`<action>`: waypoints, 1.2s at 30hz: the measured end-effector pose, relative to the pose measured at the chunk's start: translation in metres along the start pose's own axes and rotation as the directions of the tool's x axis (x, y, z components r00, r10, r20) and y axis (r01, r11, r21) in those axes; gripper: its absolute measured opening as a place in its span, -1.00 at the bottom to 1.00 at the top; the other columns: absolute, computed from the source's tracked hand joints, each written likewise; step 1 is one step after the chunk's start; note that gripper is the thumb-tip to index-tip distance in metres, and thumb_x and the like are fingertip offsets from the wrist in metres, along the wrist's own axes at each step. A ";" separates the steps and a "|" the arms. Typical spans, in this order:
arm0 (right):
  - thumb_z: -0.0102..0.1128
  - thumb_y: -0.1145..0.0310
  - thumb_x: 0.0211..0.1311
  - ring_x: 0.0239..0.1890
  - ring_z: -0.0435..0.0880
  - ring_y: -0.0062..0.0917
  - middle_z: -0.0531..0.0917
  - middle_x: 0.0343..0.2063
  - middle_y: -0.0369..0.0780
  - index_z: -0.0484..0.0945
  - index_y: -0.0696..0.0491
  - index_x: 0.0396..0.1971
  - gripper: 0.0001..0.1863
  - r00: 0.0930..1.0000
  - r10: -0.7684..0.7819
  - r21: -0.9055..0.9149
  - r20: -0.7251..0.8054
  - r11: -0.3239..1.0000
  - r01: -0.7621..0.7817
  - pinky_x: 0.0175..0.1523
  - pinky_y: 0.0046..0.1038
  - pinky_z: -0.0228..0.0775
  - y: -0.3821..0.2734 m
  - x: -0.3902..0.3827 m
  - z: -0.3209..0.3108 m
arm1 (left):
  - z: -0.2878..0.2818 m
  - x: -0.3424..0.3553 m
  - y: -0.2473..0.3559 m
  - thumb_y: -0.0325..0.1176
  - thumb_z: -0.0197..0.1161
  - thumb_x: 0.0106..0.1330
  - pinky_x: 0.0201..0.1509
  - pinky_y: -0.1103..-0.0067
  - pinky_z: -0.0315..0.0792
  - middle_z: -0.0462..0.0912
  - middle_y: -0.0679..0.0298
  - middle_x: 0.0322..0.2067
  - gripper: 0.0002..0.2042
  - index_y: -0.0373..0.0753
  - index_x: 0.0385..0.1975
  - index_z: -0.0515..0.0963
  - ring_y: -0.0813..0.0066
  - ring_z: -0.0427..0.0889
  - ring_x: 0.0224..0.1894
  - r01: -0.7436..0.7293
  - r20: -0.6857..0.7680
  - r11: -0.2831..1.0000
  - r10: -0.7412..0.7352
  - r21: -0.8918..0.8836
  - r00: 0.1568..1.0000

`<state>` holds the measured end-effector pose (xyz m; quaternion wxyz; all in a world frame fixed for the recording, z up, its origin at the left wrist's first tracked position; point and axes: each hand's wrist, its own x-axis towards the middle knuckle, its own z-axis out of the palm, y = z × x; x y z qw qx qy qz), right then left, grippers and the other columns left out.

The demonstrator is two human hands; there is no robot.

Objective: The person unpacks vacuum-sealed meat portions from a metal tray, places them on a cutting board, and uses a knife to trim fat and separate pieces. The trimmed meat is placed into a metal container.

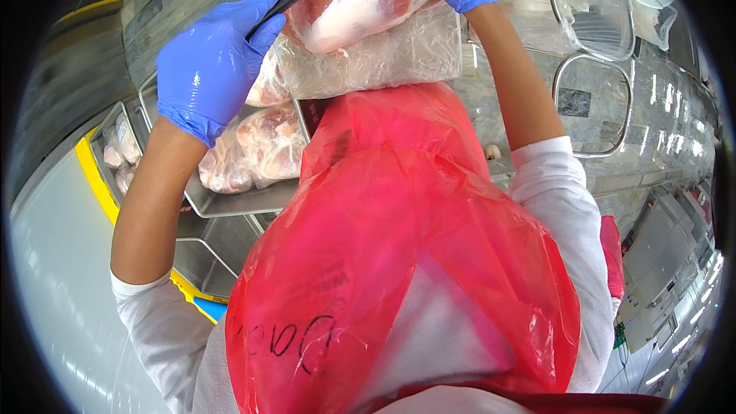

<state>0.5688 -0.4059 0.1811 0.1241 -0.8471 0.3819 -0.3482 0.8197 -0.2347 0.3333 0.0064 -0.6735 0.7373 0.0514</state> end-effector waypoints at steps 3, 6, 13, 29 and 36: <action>0.27 0.20 0.16 -0.31 0.48 -0.11 0.45 -0.46 -0.04 0.41 0.10 -0.47 -0.70 0.997 -0.015 -0.031 0.074 0.999 0.017 -0.21 -0.15 0.30 0.015 -0.006 0.000 | 0.002 0.000 0.002 -0.03 0.12 0.35 -0.22 0.32 0.55 0.67 0.20 -0.20 -0.65 0.36 0.14 0.48 0.15 0.66 -0.22 0.009 -0.018 1.000 -0.010 -0.030 1.000; 0.22 0.21 0.22 -0.36 0.51 -0.13 0.48 -0.50 -0.03 0.46 0.12 -0.48 -0.72 0.991 -0.015 -0.032 0.132 0.999 0.020 -0.25 -0.17 0.33 0.037 -0.020 0.003 | -0.003 0.001 0.006 -0.05 0.11 0.38 -0.13 0.36 0.52 0.66 0.14 -0.15 -0.62 0.35 0.21 0.41 0.06 0.61 -0.12 0.063 0.056 0.996 -0.060 -0.059 0.997; 0.04 0.17 0.39 -0.30 0.62 -0.24 0.64 -0.35 -0.01 0.57 0.17 -0.22 -0.67 0.914 0.351 0.201 -0.204 0.929 -0.312 -0.18 -0.27 0.41 0.090 -0.045 -0.013 | -0.044 0.021 0.018 -0.10 0.14 0.38 -0.15 0.39 0.52 0.64 0.10 -0.13 -0.63 0.25 0.19 0.46 -0.01 0.60 -0.17 -0.058 0.135 0.998 0.061 -0.023 0.989; 0.48 0.06 -0.09 -0.13 0.62 -0.13 0.60 -0.23 -0.05 0.50 0.03 0.00 -0.37 0.948 0.315 0.122 -0.039 0.944 -0.308 0.00 -0.23 0.48 0.014 -0.056 -0.021 | -0.082 0.068 0.035 -0.15 0.14 0.40 0.00 0.48 0.50 0.64 0.06 -0.05 -0.62 0.03 0.19 0.47 -0.03 0.60 -0.05 -0.125 0.325 0.992 0.118 0.000 0.938; 0.36 0.29 0.01 -0.33 0.63 -0.27 0.59 -0.38 -0.21 0.62 -0.06 -0.25 -0.74 0.985 0.160 -0.034 -0.070 0.986 -0.163 -0.28 -0.31 0.48 0.027 -0.057 -0.015 | -0.070 0.078 0.021 -0.20 0.13 0.42 0.08 0.51 0.46 0.64 0.09 -0.01 -0.63 -0.05 0.20 0.47 0.09 0.63 0.03 -0.091 0.339 0.988 0.129 -0.126 0.932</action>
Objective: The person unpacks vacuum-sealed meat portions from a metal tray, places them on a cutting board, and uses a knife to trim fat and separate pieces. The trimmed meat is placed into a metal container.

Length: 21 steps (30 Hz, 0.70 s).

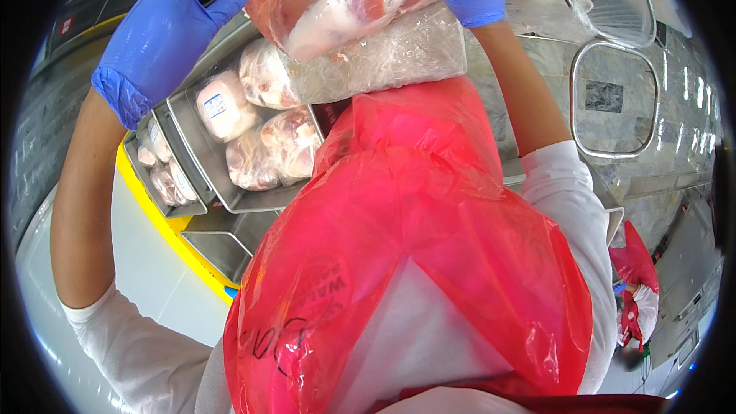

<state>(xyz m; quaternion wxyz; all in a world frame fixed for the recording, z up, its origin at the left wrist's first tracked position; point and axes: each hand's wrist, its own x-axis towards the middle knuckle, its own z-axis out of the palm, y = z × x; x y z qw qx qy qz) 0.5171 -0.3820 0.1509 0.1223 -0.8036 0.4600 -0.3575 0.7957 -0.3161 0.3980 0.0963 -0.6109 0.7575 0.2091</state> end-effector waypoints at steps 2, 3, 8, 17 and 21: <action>0.33 0.31 0.02 -0.39 0.62 -0.26 0.58 -0.42 -0.22 0.62 -0.10 -0.27 -0.78 0.999 -0.038 -0.013 -0.039 0.999 0.038 -0.33 -0.29 0.46 0.008 0.002 0.005 | 0.003 -0.003 -0.003 -0.21 0.13 0.42 0.08 0.51 0.45 0.64 0.08 -0.02 -0.63 -0.06 0.20 0.47 0.10 0.63 0.02 0.004 -0.004 1.000 -0.005 -0.029 1.000; 0.31 0.32 0.02 -0.41 0.61 -0.26 0.57 -0.43 -0.22 0.62 -0.12 -0.28 -0.80 0.997 -0.058 -0.016 -0.055 0.998 0.057 -0.35 -0.28 0.45 0.010 0.003 0.007 | 0.004 -0.004 -0.005 -0.21 0.14 0.41 0.08 0.51 0.45 0.64 0.08 -0.02 -0.63 -0.06 0.20 0.47 0.11 0.63 0.01 -0.009 -0.015 1.000 0.009 -0.028 1.000; 0.15 0.29 0.17 -0.48 0.59 -0.17 0.55 -0.52 -0.13 0.60 -0.07 -0.27 -0.85 0.987 0.016 -0.041 0.161 0.999 -0.009 -0.39 -0.18 0.42 0.019 0.025 0.007 | 0.015 -0.009 -0.014 -0.22 0.16 0.39 0.06 0.50 0.46 0.63 0.07 -0.02 -0.63 -0.02 0.19 0.48 0.07 0.62 0.02 -0.075 -0.070 0.994 0.070 -0.082 0.995; -0.03 0.00 0.35 -0.42 0.62 -0.04 0.64 -0.46 0.06 0.65 0.07 -0.46 -0.54 0.887 -0.094 -0.060 0.451 0.989 0.135 -0.36 -0.16 0.42 0.049 0.084 0.026 | 0.018 -0.036 -0.004 -0.25 0.19 0.37 -0.01 0.50 0.48 0.64 0.03 -0.08 -0.64 -0.02 0.16 0.50 -0.08 0.58 -0.09 0.050 -0.111 0.997 -0.056 -0.060 0.992; -0.01 -0.13 0.32 -0.41 0.66 -0.15 0.69 -0.42 0.03 0.68 0.12 -0.37 -0.44 0.775 0.250 0.151 0.580 0.902 -0.404 -0.30 -0.19 0.47 0.036 0.100 0.014 | 0.017 -0.043 0.000 -0.27 0.20 0.37 -0.02 0.51 0.48 0.65 0.05 -0.12 -0.64 -0.01 0.16 0.50 -0.11 0.55 -0.12 0.026 -0.122 0.998 -0.033 -0.058 0.992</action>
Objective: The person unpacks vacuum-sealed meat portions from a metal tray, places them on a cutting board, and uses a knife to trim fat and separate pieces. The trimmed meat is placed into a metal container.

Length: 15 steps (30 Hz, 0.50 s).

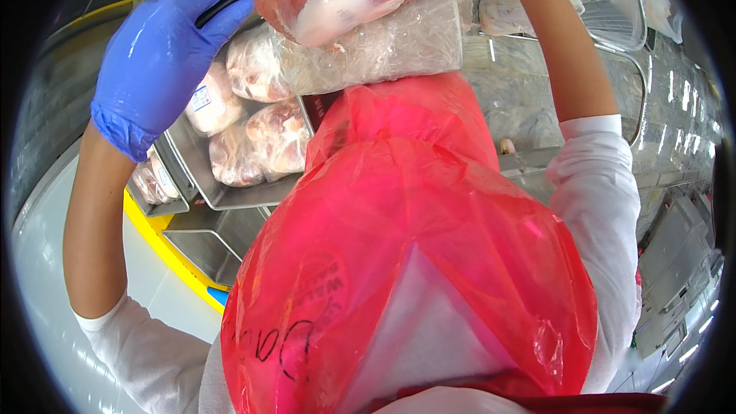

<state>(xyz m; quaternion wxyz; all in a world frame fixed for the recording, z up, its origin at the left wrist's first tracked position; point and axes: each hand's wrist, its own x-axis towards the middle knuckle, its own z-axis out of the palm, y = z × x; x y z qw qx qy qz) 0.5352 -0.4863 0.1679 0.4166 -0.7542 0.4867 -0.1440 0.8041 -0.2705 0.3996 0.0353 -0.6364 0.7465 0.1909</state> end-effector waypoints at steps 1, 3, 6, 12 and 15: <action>0.00 -0.16 0.30 -0.39 0.67 -0.19 0.70 -0.41 0.02 0.68 0.13 -0.38 -0.41 0.996 0.071 -0.026 0.055 0.997 -0.069 -0.26 -0.21 0.48 -0.006 0.000 -0.007 | 0.001 0.002 0.003 -0.27 0.19 0.37 -0.02 0.51 0.48 0.66 0.05 -0.12 -0.64 -0.01 0.16 0.50 -0.12 0.54 -0.12 0.000 0.004 1.000 0.001 -0.010 1.000; 0.01 -0.23 0.26 -0.34 0.68 -0.28 0.71 -0.41 -0.01 0.69 0.14 -0.38 -0.35 0.964 0.218 -0.092 0.151 0.974 -0.206 -0.16 -0.24 0.50 -0.030 -0.011 -0.024 | 0.002 0.008 0.007 -0.28 0.19 0.37 -0.02 0.51 0.48 0.66 0.05 -0.12 -0.64 0.00 0.16 0.50 -0.14 0.52 -0.12 -0.018 0.015 1.000 0.018 -0.006 1.000; 0.13 -0.20 0.21 -0.26 0.69 -0.34 0.71 -0.38 -0.03 0.64 0.15 -0.20 -0.38 1.000 0.009 -0.264 -0.009 0.965 -0.011 -0.07 -0.26 0.51 -0.012 -0.010 -0.029 | 0.001 0.014 0.010 -0.27 0.18 0.38 -0.02 0.50 0.48 0.65 0.04 -0.11 -0.64 0.01 0.17 0.49 -0.17 0.48 -0.10 -0.040 0.020 0.998 0.039 0.045 0.999; 0.38 -0.06 0.04 -0.26 0.69 -0.09 0.68 -0.31 0.04 0.42 0.06 0.05 -0.33 0.979 -0.195 -0.357 -0.061 0.920 0.161 -0.15 -0.17 0.53 0.007 -0.075 -0.007 | 0.010 0.014 -0.008 -0.11 0.14 0.36 -0.16 0.29 0.49 0.62 0.02 -0.20 -0.65 0.18 0.15 0.49 -0.12 0.53 -0.20 0.002 -0.028 0.996 0.001 0.092 1.000; 0.30 -0.03 0.08 -0.34 0.67 -0.08 0.68 -0.39 -0.03 0.50 0.01 -0.08 -0.49 0.994 -0.106 -0.590 0.017 0.801 0.095 -0.23 -0.13 0.52 -0.004 -0.077 -0.008 | 0.011 0.017 -0.006 -0.15 0.14 0.38 -0.09 0.35 0.49 0.61 0.00 -0.13 -0.64 0.12 0.17 0.48 -0.12 0.51 -0.11 0.033 -0.017 0.999 -0.033 0.035 0.999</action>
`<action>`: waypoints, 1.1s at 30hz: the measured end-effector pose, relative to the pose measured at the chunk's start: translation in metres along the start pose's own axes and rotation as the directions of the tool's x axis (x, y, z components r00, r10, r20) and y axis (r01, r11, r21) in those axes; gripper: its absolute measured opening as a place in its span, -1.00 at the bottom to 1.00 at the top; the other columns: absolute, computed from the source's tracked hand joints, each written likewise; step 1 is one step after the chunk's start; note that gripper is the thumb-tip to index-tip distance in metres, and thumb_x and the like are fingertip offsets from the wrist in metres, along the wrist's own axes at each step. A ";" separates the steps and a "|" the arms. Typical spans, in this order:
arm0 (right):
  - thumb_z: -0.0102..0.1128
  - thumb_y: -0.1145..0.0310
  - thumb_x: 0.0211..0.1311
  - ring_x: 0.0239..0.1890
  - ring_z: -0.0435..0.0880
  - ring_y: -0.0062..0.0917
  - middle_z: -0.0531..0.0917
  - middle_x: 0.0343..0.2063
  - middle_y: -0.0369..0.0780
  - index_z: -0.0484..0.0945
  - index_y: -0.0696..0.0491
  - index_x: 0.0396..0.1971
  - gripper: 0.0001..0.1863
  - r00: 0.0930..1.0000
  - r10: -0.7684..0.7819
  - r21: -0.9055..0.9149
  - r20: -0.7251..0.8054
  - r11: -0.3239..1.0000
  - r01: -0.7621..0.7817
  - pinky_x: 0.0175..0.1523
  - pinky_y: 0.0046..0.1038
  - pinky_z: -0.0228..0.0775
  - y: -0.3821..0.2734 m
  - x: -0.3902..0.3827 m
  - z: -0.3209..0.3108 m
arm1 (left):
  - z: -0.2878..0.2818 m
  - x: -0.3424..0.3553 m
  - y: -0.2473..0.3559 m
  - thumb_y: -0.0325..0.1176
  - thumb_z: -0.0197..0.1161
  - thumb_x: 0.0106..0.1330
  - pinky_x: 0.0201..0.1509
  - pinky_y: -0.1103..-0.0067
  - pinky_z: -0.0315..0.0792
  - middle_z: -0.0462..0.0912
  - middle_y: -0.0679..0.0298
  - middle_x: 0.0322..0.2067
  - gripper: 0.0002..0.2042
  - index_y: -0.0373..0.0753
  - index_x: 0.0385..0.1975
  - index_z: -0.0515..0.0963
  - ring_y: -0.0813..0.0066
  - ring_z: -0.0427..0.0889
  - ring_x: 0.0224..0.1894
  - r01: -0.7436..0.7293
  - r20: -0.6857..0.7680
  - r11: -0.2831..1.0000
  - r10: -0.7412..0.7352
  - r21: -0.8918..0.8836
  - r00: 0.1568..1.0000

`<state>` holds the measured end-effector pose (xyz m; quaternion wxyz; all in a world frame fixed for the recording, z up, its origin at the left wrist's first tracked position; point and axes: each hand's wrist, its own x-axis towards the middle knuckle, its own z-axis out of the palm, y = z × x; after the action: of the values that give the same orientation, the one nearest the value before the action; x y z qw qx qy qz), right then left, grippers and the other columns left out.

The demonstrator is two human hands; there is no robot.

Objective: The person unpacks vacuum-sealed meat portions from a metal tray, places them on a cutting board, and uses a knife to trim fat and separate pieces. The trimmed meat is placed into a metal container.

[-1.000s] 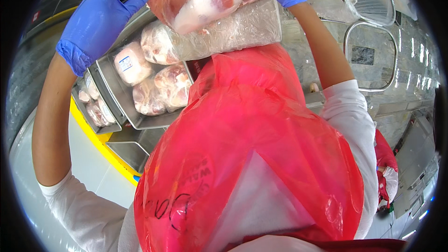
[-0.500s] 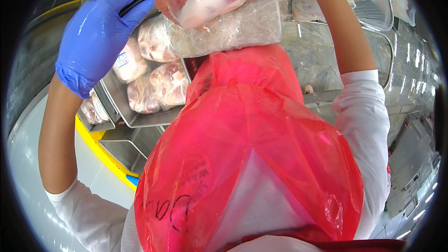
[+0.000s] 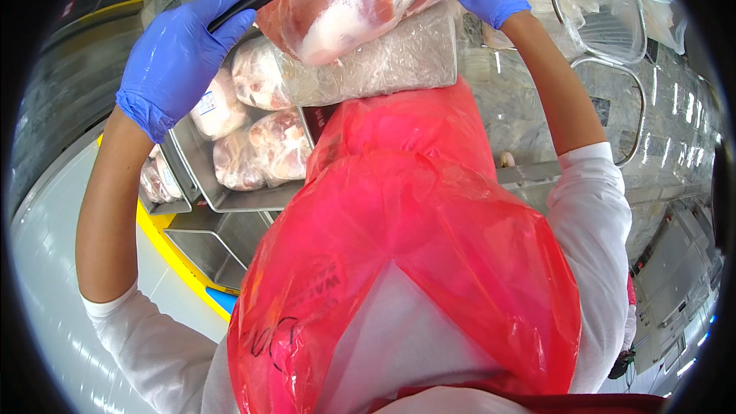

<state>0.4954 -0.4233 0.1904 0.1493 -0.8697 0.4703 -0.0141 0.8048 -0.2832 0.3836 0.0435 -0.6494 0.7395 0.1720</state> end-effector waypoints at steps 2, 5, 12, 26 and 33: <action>0.22 0.03 0.12 -0.39 0.67 -0.09 0.68 -0.44 -0.06 0.53 -0.02 -0.14 -0.59 0.997 -0.075 -0.130 0.011 0.989 0.075 -0.27 -0.11 0.51 0.005 0.002 0.000 | -0.001 0.003 0.001 -0.22 0.15 0.39 0.00 0.45 0.48 0.60 -0.03 -0.06 -0.63 0.02 0.20 0.46 -0.12 0.44 0.03 -0.001 0.033 1.000 0.002 -0.005 0.999; 0.13 0.14 0.16 -0.41 0.67 -0.11 0.66 -0.48 -0.07 0.58 -0.03 -0.23 -0.72 0.976 -0.214 -0.180 0.037 0.959 0.217 -0.31 -0.10 0.49 0.004 0.001 -0.006 | 0.005 0.002 -0.004 -0.13 0.15 0.36 -0.11 0.32 0.49 0.60 0.01 -0.13 -0.63 0.12 0.16 0.49 -0.12 0.52 -0.12 -0.009 -0.029 0.998 0.007 -0.065 1.000; 0.12 0.19 0.15 -0.48 0.65 -0.19 0.65 -0.51 -0.03 0.69 -0.03 -0.34 -0.76 0.769 -0.612 -0.102 -0.185 0.790 0.604 -0.34 -0.13 0.45 -0.015 0.072 0.023 | 0.023 -0.007 -0.018 -0.17 0.16 0.36 -0.06 0.36 0.49 0.60 -0.01 -0.12 -0.63 0.03 0.17 0.48 -0.09 0.54 -0.07 -0.062 -0.088 0.985 0.048 -0.159 0.995; 0.22 0.08 0.25 -0.58 0.44 -0.69 0.53 -0.62 -0.43 0.62 -0.05 -0.53 -0.72 0.912 0.178 0.681 0.369 0.617 -0.396 -0.45 -0.59 0.27 0.038 0.086 -0.059 | -0.008 -0.005 0.024 -0.21 0.14 0.39 -0.47 0.46 0.44 0.61 0.16 -0.56 -0.67 -0.03 0.12 0.54 0.37 0.53 -0.61 0.036 -0.088 0.995 -0.027 0.098 0.996; 0.25 0.20 0.28 -0.49 0.50 -0.75 0.58 -0.54 -0.45 0.62 -0.09 -0.44 -0.85 0.914 -0.032 0.906 0.405 0.153 -0.395 -0.35 -0.61 0.38 0.056 0.130 -0.026 | -0.046 0.044 0.055 -0.22 0.07 0.42 -0.49 0.45 0.46 0.64 0.15 -0.59 -0.68 -0.08 0.11 0.55 0.34 0.55 -0.66 0.281 0.160 0.941 -0.312 0.188 0.937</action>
<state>0.5181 -0.5657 0.1850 0.7467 -0.4935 0.4210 -0.1471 0.7512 -0.3333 0.4246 0.1913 -0.7288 0.6369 0.1631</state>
